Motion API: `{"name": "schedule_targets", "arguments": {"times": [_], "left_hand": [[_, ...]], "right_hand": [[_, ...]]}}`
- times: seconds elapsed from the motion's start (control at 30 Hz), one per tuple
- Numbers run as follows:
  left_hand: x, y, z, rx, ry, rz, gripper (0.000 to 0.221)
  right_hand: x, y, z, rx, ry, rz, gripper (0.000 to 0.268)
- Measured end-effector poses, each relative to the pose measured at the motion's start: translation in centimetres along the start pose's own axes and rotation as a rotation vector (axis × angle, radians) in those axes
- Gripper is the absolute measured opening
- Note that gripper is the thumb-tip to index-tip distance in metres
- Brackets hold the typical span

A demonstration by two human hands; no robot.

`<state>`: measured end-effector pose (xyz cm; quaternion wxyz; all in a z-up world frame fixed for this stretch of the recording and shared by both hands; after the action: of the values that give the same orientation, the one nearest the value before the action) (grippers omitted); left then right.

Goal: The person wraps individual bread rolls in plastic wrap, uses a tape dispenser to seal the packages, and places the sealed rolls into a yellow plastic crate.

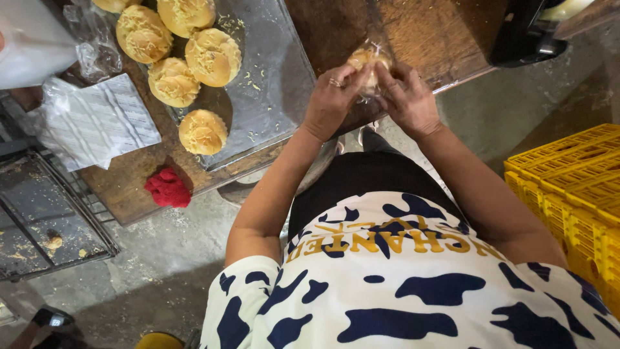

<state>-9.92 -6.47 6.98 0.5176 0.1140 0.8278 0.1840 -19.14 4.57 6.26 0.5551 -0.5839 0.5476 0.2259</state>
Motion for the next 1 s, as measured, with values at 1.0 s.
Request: {"name": "schedule_targets", "arguments": {"times": [1.0], "left_hand": [[7.4,-7.7,-0.7,-0.462,0.110,0.972,0.010]], "right_hand": [[1.0,2.7,-2.7,0.031,0.038,-0.201,0.040]]}}
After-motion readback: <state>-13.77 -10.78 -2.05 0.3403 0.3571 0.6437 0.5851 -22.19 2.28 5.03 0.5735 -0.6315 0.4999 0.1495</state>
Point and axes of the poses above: each hand's wrist, its own z-axis away from the middle knuckle, its own x-axis out of the palm, y = z × x, the point moved 10 cm from there along -z, towards the middle knuckle, and after that the axes turned 3 degrees about x, right-handed, at the moved point
